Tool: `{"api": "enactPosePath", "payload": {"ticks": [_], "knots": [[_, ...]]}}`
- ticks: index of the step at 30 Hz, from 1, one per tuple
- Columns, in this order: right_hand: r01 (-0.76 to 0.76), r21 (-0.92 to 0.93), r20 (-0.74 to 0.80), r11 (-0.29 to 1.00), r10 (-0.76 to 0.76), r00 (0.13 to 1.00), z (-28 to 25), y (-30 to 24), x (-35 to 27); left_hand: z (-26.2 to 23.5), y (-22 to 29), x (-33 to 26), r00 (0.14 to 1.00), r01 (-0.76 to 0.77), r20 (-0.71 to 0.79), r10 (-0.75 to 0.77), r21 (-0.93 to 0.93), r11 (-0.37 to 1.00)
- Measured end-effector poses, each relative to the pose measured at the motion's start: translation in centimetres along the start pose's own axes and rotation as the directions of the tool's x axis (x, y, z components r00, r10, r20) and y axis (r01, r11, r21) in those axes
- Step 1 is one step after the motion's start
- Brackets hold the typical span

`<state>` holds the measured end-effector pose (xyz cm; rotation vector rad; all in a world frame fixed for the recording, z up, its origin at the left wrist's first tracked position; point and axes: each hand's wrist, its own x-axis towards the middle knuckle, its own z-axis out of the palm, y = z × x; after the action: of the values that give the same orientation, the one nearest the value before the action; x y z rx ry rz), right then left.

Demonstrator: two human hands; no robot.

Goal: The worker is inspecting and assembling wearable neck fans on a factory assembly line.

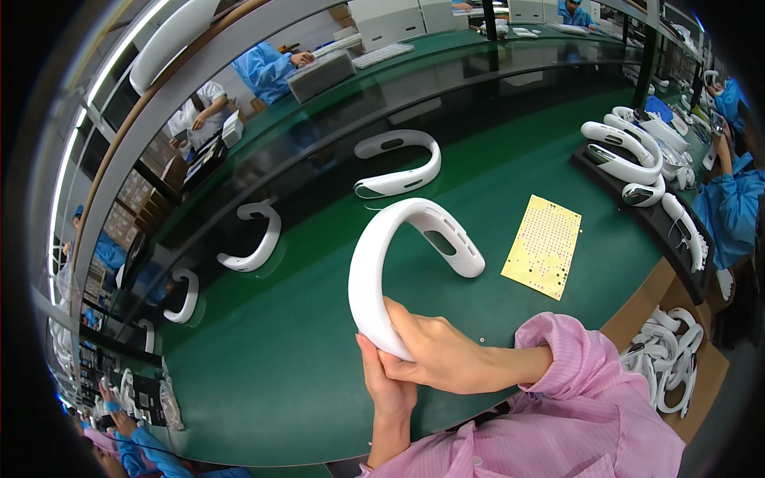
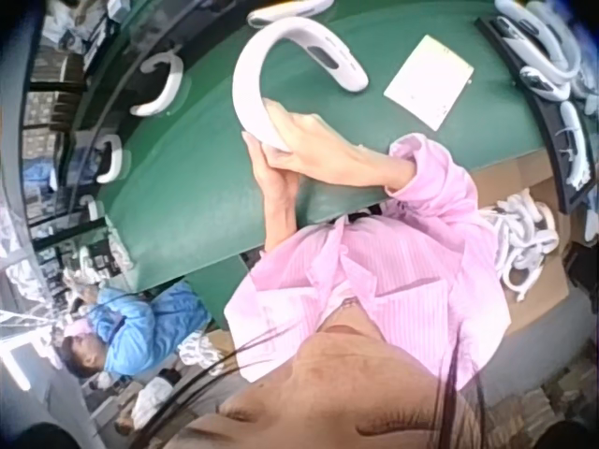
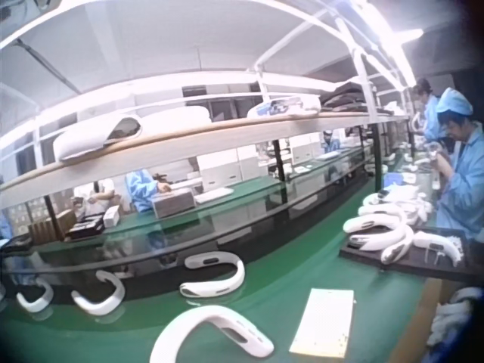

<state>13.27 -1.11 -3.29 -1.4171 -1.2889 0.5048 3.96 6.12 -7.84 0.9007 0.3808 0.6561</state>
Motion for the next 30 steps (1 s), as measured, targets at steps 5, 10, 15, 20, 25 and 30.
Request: {"api": "enactPosePath", "payload": {"ticks": [5,10,15,20,25,30], "knots": [[0.035,-0.053,-0.024,0.998,-0.036,0.999,0.6,0.1,0.0,0.0,-0.5,0.0,1.0,-0.012,-0.028,0.009,-0.095,0.995],[0.055,-0.05,0.005,0.997,-0.055,0.998,0.6,0.0,0.3,0.3,-0.5,0.1,0.995,-0.042,-0.1,0.027,-0.154,0.987],[0.316,-0.313,-0.074,0.896,-0.355,0.932,-3.6,0.6,-0.4,-2.3,0.5,1.0,0.967,-0.01,0.239,0.085,-0.298,0.954],[0.224,-0.774,-0.069,0.592,-0.43,0.9,-10.5,3.5,-2.6,-2.3,2.5,-0.2,0.972,0.197,-0.01,-0.236,-0.517,0.833],[0.428,-0.457,-0.122,0.78,-0.532,0.838,-8.5,5.2,-4.3,-3.1,3.1,-0.7,0.955,0.293,0.085,-0.284,-0.142,0.945],[0.347,-0.136,-0.312,0.928,-0.373,0.874,-7.4,5.0,-5.4,-2.2,1.7,0.1,0.907,-0.367,0.029,0.421,0.546,0.753]]}}
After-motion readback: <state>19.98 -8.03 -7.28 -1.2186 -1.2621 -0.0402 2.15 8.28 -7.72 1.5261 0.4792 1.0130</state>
